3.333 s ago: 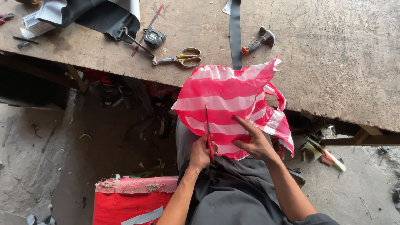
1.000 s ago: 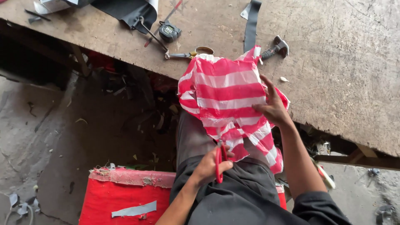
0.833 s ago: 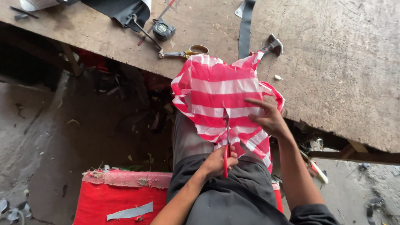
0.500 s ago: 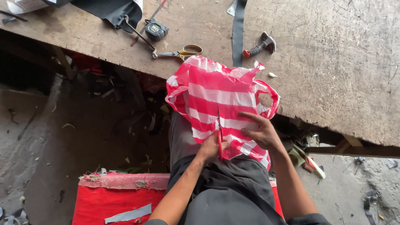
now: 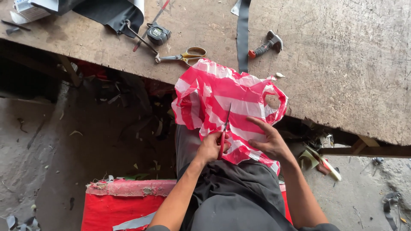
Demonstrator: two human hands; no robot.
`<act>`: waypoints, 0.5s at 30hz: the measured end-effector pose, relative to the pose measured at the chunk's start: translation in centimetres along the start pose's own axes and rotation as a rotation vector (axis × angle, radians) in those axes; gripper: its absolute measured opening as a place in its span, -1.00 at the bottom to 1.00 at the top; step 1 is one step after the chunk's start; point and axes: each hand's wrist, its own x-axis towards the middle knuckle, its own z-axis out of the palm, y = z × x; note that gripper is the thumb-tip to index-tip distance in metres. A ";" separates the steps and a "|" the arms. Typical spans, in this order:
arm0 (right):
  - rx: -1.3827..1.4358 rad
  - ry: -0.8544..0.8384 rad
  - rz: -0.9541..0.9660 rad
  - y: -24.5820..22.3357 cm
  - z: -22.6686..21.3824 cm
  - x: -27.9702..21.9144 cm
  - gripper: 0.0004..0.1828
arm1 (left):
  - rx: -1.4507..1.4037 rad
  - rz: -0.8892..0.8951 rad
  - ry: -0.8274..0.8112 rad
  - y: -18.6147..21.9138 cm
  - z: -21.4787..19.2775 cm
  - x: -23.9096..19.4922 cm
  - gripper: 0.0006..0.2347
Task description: The person is sitting at a workbench and using scissors to cut a red and white striped plastic bag into multiple thin strips.
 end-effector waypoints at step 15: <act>0.004 0.045 -0.008 0.8 -1.2 -1.8 -0.13 | 0.079 -0.053 -0.066 -0.2 0.0 0.2 -0.49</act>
